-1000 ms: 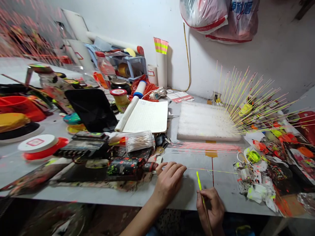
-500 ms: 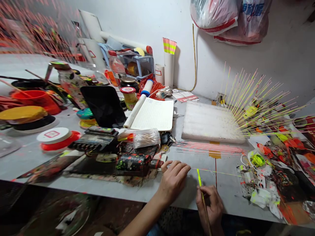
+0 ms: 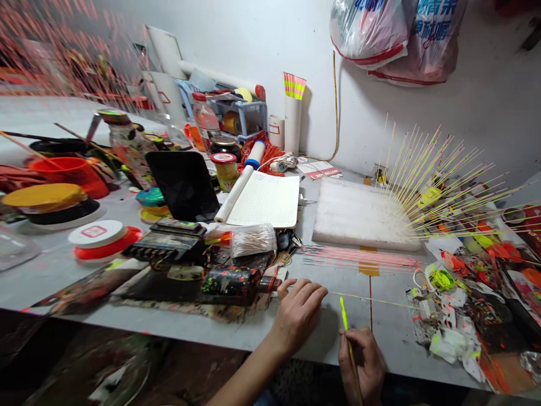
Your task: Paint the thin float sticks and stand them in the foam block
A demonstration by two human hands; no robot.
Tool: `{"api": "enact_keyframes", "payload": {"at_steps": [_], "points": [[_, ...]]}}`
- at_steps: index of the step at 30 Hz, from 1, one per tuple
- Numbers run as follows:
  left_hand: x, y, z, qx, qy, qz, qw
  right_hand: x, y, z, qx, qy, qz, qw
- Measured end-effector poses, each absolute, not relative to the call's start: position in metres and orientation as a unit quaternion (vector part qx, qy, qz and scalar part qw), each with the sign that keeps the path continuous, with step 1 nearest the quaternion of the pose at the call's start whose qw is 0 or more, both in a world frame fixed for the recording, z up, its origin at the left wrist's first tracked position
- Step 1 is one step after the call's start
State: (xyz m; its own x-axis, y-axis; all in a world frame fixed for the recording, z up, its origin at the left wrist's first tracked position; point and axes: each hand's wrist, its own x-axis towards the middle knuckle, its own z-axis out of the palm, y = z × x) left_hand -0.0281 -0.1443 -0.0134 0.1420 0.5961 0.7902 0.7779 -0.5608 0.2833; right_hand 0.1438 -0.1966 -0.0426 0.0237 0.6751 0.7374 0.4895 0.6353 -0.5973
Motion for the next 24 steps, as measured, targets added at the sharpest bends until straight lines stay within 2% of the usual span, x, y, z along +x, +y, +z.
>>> {"api": "enact_keyframes", "payload": {"at_steps": [4, 24], "points": [[-0.029, -0.145, -0.015, -0.74, -0.469, -0.471, 0.102, 0.132, -0.196, -0.035, -0.385, -0.717, 0.086, 0.575], [-0.031, -0.148, -0.011, -0.724, -0.465, -0.495, 0.117, 0.121, -0.191, -0.048, -0.435, -0.714, 0.075, 0.544]]}}
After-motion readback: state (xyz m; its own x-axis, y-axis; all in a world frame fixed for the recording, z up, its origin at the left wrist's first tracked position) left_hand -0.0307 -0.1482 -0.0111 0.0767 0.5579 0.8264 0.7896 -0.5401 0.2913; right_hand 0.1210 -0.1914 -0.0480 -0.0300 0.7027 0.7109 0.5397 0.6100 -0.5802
